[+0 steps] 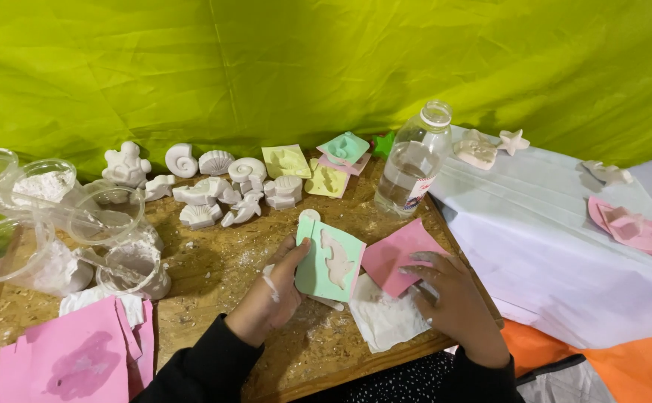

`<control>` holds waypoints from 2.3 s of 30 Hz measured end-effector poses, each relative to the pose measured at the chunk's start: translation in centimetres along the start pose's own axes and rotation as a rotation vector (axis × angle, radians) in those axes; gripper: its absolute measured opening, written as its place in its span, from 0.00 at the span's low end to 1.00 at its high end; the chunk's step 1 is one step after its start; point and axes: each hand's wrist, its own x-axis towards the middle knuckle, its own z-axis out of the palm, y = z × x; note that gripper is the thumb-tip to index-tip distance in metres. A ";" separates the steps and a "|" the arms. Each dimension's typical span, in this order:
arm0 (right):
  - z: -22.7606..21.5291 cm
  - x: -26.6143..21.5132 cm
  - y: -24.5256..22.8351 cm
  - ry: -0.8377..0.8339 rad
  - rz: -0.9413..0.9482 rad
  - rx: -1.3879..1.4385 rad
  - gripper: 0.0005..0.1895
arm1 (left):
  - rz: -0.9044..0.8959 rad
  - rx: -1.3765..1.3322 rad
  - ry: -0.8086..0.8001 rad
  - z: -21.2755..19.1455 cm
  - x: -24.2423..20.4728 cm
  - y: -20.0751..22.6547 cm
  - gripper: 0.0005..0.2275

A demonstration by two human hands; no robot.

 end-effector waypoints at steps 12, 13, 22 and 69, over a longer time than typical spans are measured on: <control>0.6 -0.7 -0.5 0.687 0.136 0.202 0.11 | 0.018 -0.009 -0.035 -0.1 0.1 -0.6 0.14; 0.8 -0.8 -0.7 0.794 0.200 0.276 0.10 | 0.021 -0.007 -0.078 0.0 0.0 -0.5 0.15; 0.4 -0.7 -0.8 1.009 0.114 1.321 0.07 | 0.013 -0.037 -0.087 0.1 -0.1 -0.4 0.15; 1.1 2.5 -12.8 0.132 0.873 1.117 0.32 | 0.017 0.203 -0.212 1.4 -1.5 -0.2 0.18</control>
